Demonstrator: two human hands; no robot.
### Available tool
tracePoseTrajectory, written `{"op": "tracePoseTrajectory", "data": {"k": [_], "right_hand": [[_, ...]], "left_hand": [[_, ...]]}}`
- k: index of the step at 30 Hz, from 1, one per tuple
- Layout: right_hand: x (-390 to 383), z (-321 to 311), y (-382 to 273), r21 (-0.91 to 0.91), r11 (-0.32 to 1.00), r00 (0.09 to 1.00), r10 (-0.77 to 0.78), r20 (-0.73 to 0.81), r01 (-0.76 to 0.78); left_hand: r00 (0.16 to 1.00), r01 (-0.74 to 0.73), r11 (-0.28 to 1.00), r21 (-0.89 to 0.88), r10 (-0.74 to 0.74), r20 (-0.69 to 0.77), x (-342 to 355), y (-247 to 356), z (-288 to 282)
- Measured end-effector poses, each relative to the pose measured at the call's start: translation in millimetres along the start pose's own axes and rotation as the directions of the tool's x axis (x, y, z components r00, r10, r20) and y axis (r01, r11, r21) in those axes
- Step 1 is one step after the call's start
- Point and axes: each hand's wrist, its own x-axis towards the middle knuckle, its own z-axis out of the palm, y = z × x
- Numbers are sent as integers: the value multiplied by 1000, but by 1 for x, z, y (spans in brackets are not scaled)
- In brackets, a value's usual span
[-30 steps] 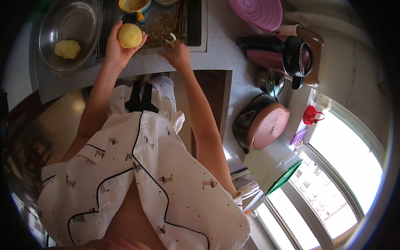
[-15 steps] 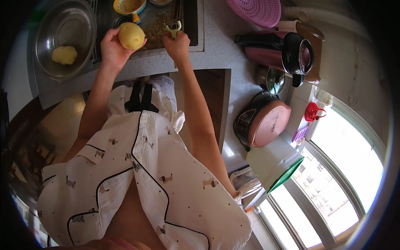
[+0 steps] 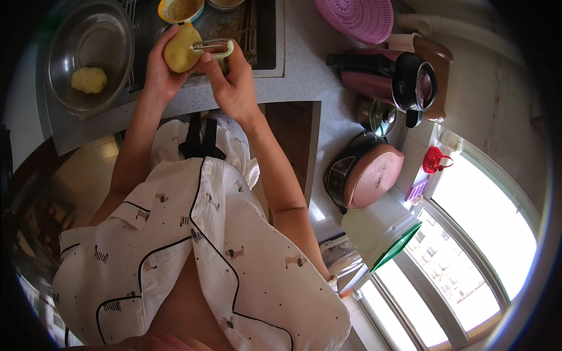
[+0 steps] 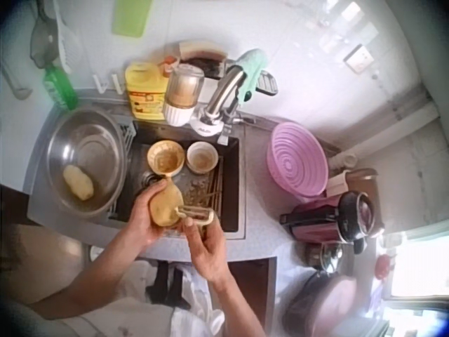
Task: The person peels potatoes using a hand peeler over a kitchen sink, occasionally rinsing the potatoes under running water.
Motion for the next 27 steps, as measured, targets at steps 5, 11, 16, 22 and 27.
{"op": "tracePoseTrajectory", "data": {"k": [5, 11, 16, 22, 27], "right_hand": [[0, 1, -6, -107, 993, 998, -46, 47, 50], [0, -5, -14, -122, 991, 997, -41, 59, 48], [1, -12, -18, -152, 987, 997, -45, 70, 55], [2, -19, -23, -181, 981, 994, -62, 86, 76], [6, -27, -32, -298, 946, 989, -95, 117, 127]], "left_hand": [[998, 47, 998, -45, -45, 41, -4, 1, 10], [997, 59, 996, -66, -56, 49, -5, -3, 19], [997, 74, 995, -70, -74, 8, -8, -5, 31], [992, 114, 993, -42, -112, 58, -4, -4, 35], [993, 111, 993, -42, -110, 41, 0, -7, 44]]}}
